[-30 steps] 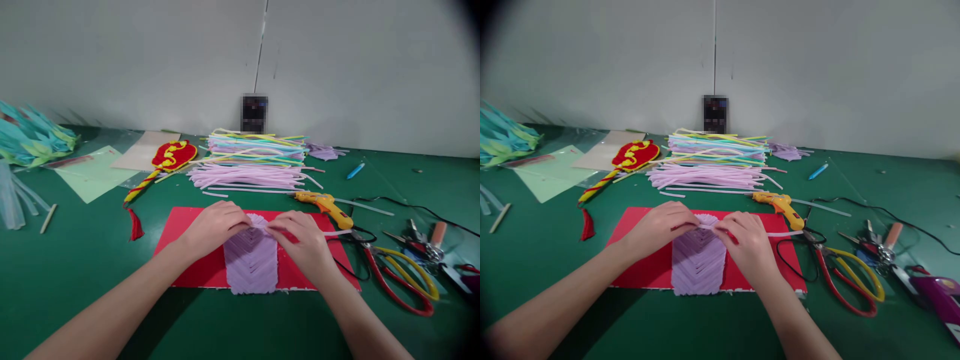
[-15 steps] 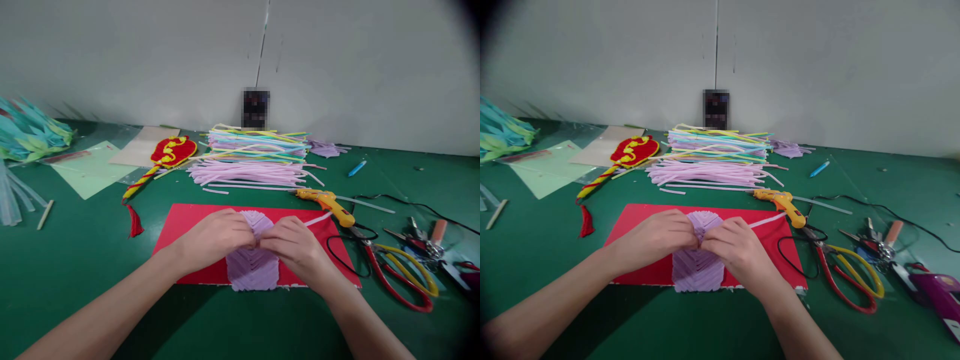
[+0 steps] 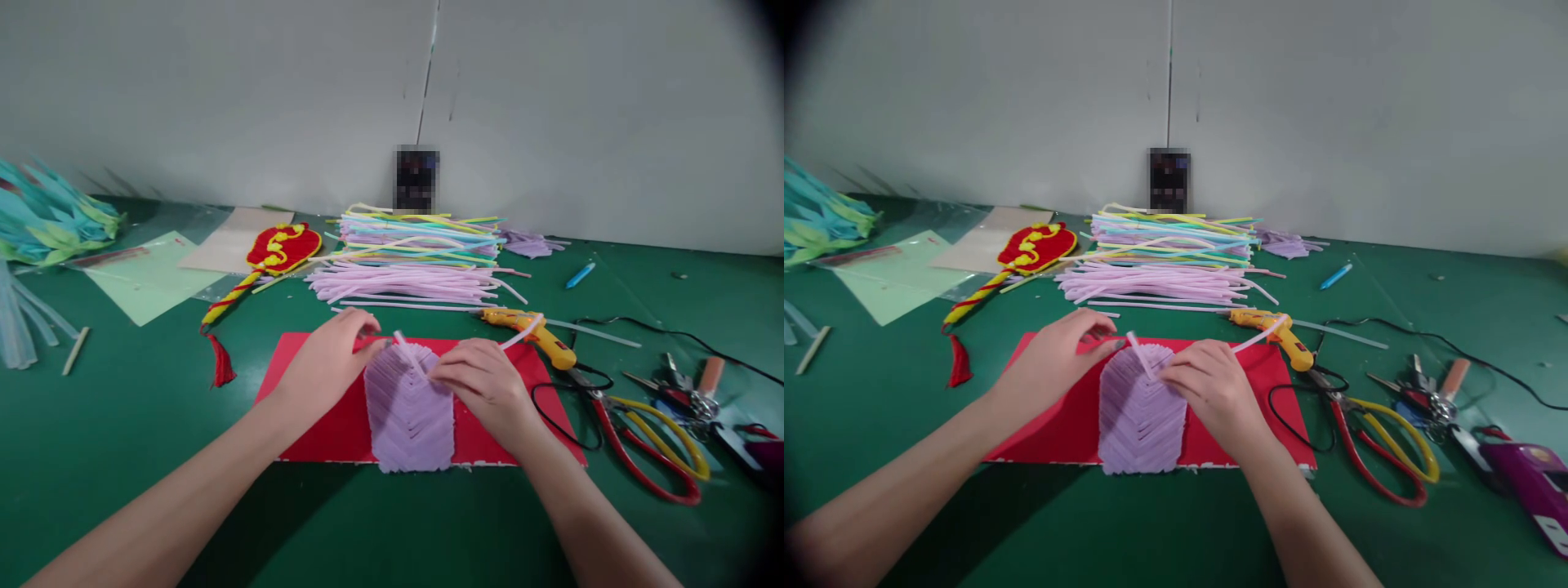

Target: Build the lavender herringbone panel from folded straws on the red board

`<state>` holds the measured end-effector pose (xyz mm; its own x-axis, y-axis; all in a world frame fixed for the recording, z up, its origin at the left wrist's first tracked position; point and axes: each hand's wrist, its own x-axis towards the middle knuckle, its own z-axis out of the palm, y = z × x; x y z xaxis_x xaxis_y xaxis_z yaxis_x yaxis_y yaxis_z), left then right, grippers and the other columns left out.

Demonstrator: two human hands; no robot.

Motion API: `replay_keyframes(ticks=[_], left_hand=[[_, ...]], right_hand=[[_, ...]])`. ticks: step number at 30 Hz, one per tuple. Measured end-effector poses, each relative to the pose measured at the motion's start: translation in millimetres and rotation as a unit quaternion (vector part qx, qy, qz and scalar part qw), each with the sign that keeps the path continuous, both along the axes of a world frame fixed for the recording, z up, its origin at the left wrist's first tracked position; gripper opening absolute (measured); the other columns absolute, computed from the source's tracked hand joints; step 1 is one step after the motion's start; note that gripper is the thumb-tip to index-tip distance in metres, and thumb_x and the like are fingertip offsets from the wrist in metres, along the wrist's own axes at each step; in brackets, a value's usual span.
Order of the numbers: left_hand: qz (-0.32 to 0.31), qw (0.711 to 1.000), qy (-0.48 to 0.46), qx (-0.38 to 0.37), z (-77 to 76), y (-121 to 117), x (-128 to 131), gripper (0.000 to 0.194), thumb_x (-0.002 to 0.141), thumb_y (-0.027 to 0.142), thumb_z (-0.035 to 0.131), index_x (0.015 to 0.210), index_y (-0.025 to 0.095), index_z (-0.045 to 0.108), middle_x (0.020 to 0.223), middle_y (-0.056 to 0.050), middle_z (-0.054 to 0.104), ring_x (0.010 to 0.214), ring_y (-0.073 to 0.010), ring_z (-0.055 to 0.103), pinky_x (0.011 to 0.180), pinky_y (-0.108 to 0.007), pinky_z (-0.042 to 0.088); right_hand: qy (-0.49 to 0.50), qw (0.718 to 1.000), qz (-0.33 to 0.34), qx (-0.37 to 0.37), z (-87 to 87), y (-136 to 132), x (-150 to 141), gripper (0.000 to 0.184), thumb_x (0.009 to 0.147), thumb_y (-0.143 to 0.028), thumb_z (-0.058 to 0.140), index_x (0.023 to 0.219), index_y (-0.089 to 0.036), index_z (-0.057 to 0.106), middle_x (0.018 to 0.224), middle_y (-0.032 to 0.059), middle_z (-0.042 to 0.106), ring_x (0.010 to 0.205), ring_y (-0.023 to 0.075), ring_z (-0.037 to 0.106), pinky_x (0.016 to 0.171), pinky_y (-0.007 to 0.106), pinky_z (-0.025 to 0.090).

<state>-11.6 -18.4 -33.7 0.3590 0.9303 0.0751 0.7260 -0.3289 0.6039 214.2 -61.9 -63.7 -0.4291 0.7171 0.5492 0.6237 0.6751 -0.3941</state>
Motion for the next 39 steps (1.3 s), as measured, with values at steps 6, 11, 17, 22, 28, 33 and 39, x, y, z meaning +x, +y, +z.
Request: replay_keyframes(ticks=[6, 11, 17, 22, 28, 33, 39], left_hand=[[0.032, 0.993, 0.055, -0.104, -22.6, 3.2, 0.2, 0.032, 0.068, 0.046, 0.064, 0.084, 0.018, 0.057, 0.087, -0.005, 0.06, 0.075, -0.019, 0.057, 0.062, -0.03, 0.043], [-0.003, 0.998, 0.023, -0.06, -28.6, 1.7, 4.3, 0.027, 0.064, 0.037, 0.068, 0.078, 0.017, 0.056, 0.083, -0.005, 0.055, 0.075, -0.0197, 0.055, 0.063, -0.032, 0.044], [0.005, 0.984, -0.076, -0.159, -22.6, 0.2, 5.8, 0.022, 0.068, 0.03, 0.063, 0.079, 0.017, 0.049, 0.079, -0.001, 0.056, 0.073, -0.0167, 0.053, 0.064, -0.03, 0.041], [0.04, 0.934, -0.211, -0.285, -19.8, -0.5, 7.9, 0.022, 0.071, 0.032, 0.06, 0.081, 0.017, 0.048, 0.075, 0.0, 0.056, 0.073, -0.0158, 0.055, 0.063, -0.028, 0.041], [0.017, 0.804, -0.401, -0.439, -28.9, -0.3, 12.5, 0.037, 0.071, 0.022, 0.065, 0.105, 0.013, 0.054, 0.099, -0.009, 0.065, 0.09, -0.0191, 0.061, 0.081, -0.033, 0.044], [-0.016, 0.807, -0.403, -0.431, -29.7, -3.2, 13.3, 0.038, 0.068, 0.024, 0.07, 0.104, 0.015, 0.062, 0.107, -0.009, 0.066, 0.095, -0.0208, 0.061, 0.085, -0.034, 0.044], [0.043, 0.853, -0.354, -0.381, -25.2, -11.8, 19.9, 0.033, 0.069, 0.036, 0.07, 0.098, 0.018, 0.066, 0.101, -0.006, 0.069, 0.091, -0.023, 0.063, 0.08, -0.036, 0.047]], right_hand=[[-0.046, 0.996, -0.069, 0.025, -4.0, 2.8, -2.6, 0.013, 0.082, -0.021, 0.058, 0.085, -0.027, 0.069, 0.088, 0.0014, 0.066, 0.074, 0.0151, 0.049, 0.068, 0.032, 0.037], [-0.042, 0.998, -0.035, -0.031, -8.3, 3.1, -5.8, 0.017, 0.084, -0.016, 0.053, 0.088, -0.024, 0.068, 0.094, 0.0025, 0.065, 0.079, 0.0133, 0.056, 0.067, 0.029, 0.042], [-0.021, 0.999, -0.015, -0.048, -11.0, 2.9, -6.9, 0.021, 0.085, -0.012, 0.05, 0.09, -0.022, 0.068, 0.095, 0.0032, 0.067, 0.081, 0.0129, 0.06, 0.069, 0.025, 0.047], [-0.008, 0.999, -0.003, -0.031, -11.0, 1.8, -6.4, 0.024, 0.086, -0.009, 0.047, 0.091, -0.022, 0.067, 0.096, 0.0042, 0.067, 0.081, 0.0122, 0.06, 0.068, 0.024, 0.048], [-0.007, 1.0, 0.012, -0.022, -7.3, 2.6, -1.2, 0.025, 0.087, -0.01, 0.045, 0.095, -0.021, 0.066, 0.095, 0.0068, 0.065, 0.085, 0.0136, 0.059, 0.07, 0.026, 0.049], [-0.029, 1.0, 0.009, -0.007, -5.1, 2.4, 1.4, 0.027, 0.086, -0.008, 0.045, 0.097, -0.021, 0.065, 0.095, 0.0064, 0.064, 0.086, 0.014, 0.056, 0.07, 0.028, 0.048], [-0.078, 0.995, 0.017, 0.055, -0.4, -0.2, -3.4, 0.024, 0.086, -0.01, 0.045, 0.098, -0.021, 0.063, 0.097, 0.0058, 0.066, 0.084, 0.015, 0.058, 0.071, 0.03, 0.047]])
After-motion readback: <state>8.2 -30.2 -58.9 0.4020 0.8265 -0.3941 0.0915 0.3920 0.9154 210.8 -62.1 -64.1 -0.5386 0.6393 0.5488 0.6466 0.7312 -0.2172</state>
